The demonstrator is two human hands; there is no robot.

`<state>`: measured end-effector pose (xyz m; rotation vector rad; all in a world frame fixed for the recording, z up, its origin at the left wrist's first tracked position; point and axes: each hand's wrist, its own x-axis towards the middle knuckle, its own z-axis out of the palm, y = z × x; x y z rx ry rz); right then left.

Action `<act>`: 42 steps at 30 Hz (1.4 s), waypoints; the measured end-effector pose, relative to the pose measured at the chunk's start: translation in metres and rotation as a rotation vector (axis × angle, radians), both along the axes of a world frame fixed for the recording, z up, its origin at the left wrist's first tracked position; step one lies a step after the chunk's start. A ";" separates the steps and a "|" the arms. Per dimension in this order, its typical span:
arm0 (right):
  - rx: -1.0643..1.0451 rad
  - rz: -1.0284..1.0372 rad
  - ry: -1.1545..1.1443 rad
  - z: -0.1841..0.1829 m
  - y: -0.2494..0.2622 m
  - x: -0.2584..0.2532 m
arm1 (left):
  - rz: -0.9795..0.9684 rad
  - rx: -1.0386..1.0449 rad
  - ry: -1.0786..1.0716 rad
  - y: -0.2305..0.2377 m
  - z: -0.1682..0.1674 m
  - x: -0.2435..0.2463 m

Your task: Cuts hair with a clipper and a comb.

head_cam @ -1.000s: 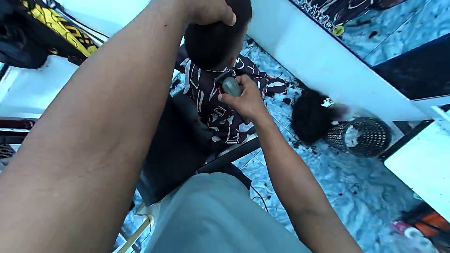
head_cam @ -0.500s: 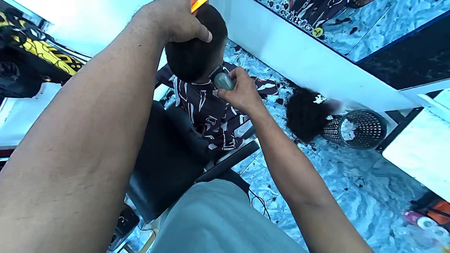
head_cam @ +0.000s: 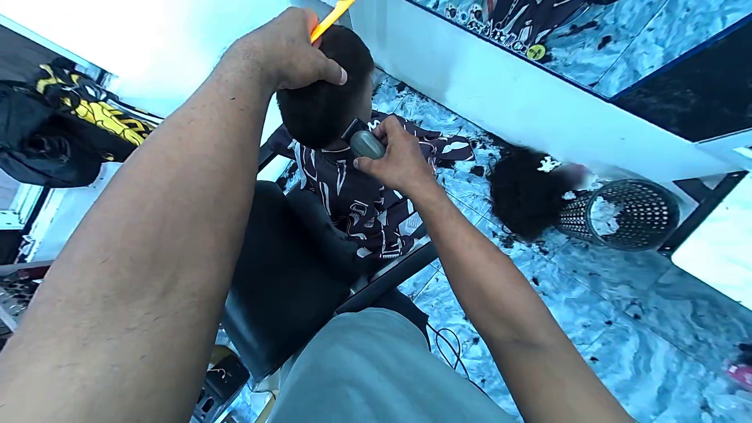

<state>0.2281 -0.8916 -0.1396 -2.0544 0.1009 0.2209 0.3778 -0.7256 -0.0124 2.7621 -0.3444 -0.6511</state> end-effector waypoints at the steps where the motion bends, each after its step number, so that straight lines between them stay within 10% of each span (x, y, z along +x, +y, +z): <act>1: -0.031 0.007 0.016 0.000 0.000 0.000 | -0.006 0.006 0.000 0.000 0.000 0.000; 38: 0.264 -0.022 -0.008 -0.004 -0.008 0.013 | -0.004 -0.012 0.026 0.002 -0.002 0.008; 42: 0.030 0.057 0.073 0.003 -0.010 0.012 | -0.007 0.007 0.020 0.000 0.002 0.004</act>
